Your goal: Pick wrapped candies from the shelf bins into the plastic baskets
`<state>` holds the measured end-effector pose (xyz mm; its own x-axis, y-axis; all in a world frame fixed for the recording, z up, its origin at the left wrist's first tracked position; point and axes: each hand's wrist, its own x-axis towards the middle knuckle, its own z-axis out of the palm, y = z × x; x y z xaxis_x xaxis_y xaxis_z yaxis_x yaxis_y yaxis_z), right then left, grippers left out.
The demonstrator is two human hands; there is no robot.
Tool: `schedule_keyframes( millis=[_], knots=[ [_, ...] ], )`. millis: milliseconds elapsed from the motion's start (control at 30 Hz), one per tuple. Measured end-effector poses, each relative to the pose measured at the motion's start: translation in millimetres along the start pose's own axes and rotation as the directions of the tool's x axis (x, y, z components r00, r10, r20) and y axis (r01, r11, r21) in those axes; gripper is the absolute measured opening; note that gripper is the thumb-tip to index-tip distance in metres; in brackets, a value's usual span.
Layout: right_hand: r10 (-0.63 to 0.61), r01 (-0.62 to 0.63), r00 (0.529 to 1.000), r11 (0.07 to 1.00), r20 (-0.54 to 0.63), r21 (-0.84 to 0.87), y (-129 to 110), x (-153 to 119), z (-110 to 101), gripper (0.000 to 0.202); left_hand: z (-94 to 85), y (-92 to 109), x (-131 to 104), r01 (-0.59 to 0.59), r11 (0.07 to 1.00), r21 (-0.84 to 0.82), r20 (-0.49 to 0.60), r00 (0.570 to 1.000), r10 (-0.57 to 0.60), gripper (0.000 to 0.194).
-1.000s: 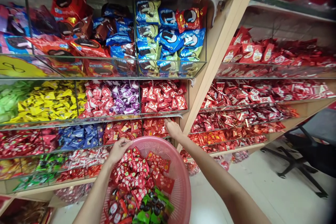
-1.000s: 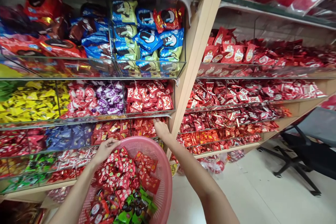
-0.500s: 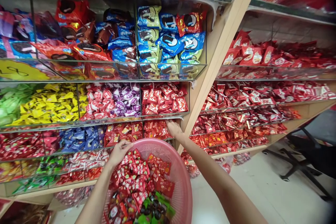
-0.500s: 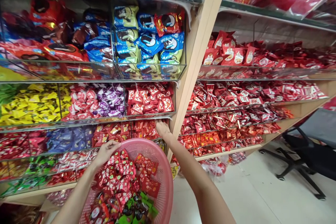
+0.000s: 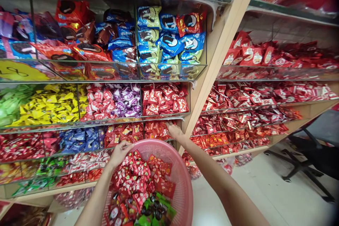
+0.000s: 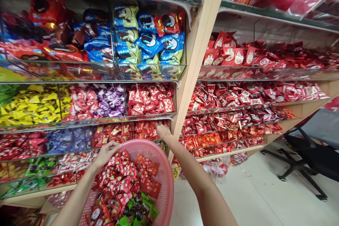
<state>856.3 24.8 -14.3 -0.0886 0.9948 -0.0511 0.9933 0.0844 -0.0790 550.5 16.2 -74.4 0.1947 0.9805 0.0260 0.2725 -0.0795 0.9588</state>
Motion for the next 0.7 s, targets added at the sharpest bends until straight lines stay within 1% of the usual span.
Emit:
schedule_keyframes(
  millis=[267, 400, 467, 533, 600, 633, 667, 700],
  knots=[
    [-0.035, 0.034, 0.999, 0.999, -0.025, -0.012, 1.7, -15.0, -19.3, 0.029, 0.8, 7.3, -1.6, -0.007, 1.000, 0.028, -0.006, 1.000, 0.007, 0.040],
    [-0.048, 0.048, 0.999, 0.999, -0.020, -0.015, 4.2, -29.1, -27.3, 0.029, 1.5, 8.7, -1.5, -0.022, 0.999, 0.040, -0.028, 0.999, 0.023, 0.043],
    [-0.038, 0.040, 0.997, 0.999, -0.061, 0.016, 5.0, -38.3, -29.7, 0.029, 1.6, 8.6, -1.4, -0.023, 0.999, 0.037, -0.033, 0.999, 0.024, 0.044],
    [-0.033, 0.049, 0.989, 0.993, -0.147, 0.112, 4.7, -48.4, -30.9, 0.028, 1.6, 8.7, -1.5, -0.023, 0.999, 0.033, -0.028, 0.999, 0.024, 0.043],
    [-0.033, 0.112, 0.962, 0.954, -0.272, 0.279, 2.6, -58.5, -30.8, 0.024, 1.7, 9.4, -1.9, -0.018, 0.999, 0.027, -0.017, 1.000, 0.019, 0.041],
    [-0.023, 0.157, 0.944, 0.908, -0.328, 0.388, 0.9, -63.4, -30.2, 0.023, 1.8, 10.1, -2.1, -0.013, 1.000, 0.023, -0.013, 1.000, 0.013, 0.041],
    [0.003, 0.196, 0.932, 0.837, -0.363, 0.511, -1.4, -67.9, -29.5, 0.022, 1.9, 10.8, -2.4, -0.007, 1.000, 0.020, -0.012, 1.000, 0.007, 0.041],
    [0.043, 0.217, 0.930, 0.737, -0.365, 0.640, -4.1, -72.1, -28.8, 0.021, 2.1, 11.5, -2.6, -0.001, 1.000, 0.018, -0.013, 1.000, 0.002, 0.041]
  ],
)
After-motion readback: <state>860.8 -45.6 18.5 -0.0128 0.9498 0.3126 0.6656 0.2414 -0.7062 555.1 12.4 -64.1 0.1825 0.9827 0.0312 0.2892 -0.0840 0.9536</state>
